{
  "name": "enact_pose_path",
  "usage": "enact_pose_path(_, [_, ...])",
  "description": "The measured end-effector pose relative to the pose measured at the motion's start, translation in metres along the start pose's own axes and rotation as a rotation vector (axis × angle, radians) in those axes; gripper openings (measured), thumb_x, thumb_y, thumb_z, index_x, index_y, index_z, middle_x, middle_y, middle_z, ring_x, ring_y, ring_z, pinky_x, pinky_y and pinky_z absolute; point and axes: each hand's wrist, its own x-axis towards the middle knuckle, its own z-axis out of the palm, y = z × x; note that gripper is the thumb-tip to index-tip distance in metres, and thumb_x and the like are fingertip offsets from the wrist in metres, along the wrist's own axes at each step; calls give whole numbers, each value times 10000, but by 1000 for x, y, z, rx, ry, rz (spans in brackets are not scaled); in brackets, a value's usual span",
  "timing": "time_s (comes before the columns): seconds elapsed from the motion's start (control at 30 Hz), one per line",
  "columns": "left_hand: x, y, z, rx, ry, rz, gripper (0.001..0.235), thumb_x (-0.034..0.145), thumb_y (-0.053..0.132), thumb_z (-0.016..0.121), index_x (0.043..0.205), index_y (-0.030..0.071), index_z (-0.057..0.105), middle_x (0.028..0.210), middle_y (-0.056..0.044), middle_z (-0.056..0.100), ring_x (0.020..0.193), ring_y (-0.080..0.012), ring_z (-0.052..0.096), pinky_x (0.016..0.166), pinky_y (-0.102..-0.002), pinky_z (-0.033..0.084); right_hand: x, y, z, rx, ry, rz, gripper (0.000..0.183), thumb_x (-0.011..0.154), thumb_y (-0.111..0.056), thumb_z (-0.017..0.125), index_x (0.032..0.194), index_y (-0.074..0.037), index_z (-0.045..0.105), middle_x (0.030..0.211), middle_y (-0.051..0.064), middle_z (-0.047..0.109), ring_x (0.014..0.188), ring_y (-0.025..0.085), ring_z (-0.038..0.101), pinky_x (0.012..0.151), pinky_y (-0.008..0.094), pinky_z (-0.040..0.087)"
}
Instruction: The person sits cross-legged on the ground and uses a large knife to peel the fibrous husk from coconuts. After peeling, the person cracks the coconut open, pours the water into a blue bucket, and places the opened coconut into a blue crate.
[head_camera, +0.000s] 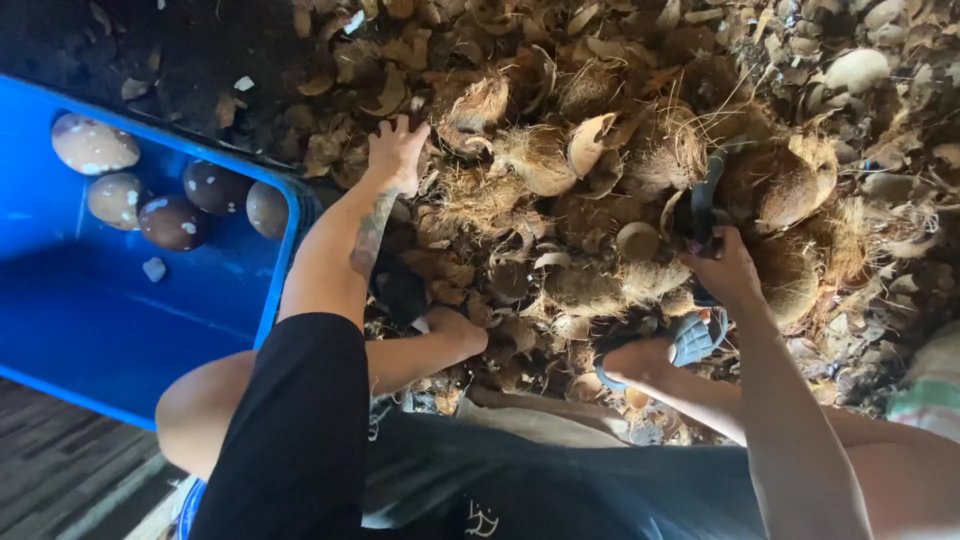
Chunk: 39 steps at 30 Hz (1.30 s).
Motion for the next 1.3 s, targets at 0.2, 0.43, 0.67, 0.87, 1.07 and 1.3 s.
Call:
enact_pose_path(0.2, [-59, 13, -54, -335, 3, -177, 1141, 564, 168, 1061, 1499, 63, 416, 1631, -384, 187, 1455, -664, 300, 1135, -728, 405, 21, 26, 17, 409, 25, -80, 370, 841, -168, 845, 1118, -18, 652, 893, 164, 634, 819, 333, 659, 714, 483, 540])
enact_pose_path(0.43, [-139, 41, -115, -807, 133, -97, 1051, 624, 243, 1015, 1500, 109, 451, 1413, -115, 592, 1332, -391, 561, 1109, -643, 521, -24, -9, -8, 154, 142, -110, 366, 839, -286, 674, 1055, -5, 760, 908, 149, 736, 874, 278, 677, 730, 497, 500])
enact_pose_path(0.67, [-223, 106, -132, -1294, -21, -84, 735, 777, 357, 754, 1465, 186, 559, 1675, -31, 461, 1565, -227, 395, 1104, -415, 549, -70, -24, -16, 382, 189, -400, 207, 910, -193, 721, 1060, -50, 726, 941, 68, 762, 769, 193, 705, 627, 327, 580])
enact_pose_path(0.87, [-242, 152, -102, -1848, 78, -52, 922, 663, 423, 812, 1507, 166, 546, 1647, -116, 395, 1383, -370, 478, 1049, -611, 586, -151, -58, -47, 573, 212, -660, 391, 820, -240, 753, 1153, -71, 636, 966, 47, 741, 773, 179, 725, 665, 336, 649])
enact_pose_path(1.07, [-277, 197, -109, -2313, 48, 29, 1175, 516, 612, 723, 1527, 67, 473, 1525, -245, 522, 1397, -459, 513, 1134, -698, 430, -197, -53, -49, 488, 89, -943, 136, 885, -7, 532, 1010, -55, 508, 696, 26, 589, 489, 165, 573, 379, 325, 495])
enact_pose_path(1.3, [-246, 195, -45, -2255, -96, -19, 1153, 558, 717, 713, 1523, 123, 504, 1573, -193, 520, 1431, -413, 520, 1194, -679, 385, -243, -39, -46, 818, 259, -1592, 145, 810, 45, 689, 860, -66, 609, 683, 134, 694, 535, 278, 699, 526, 344, 490])
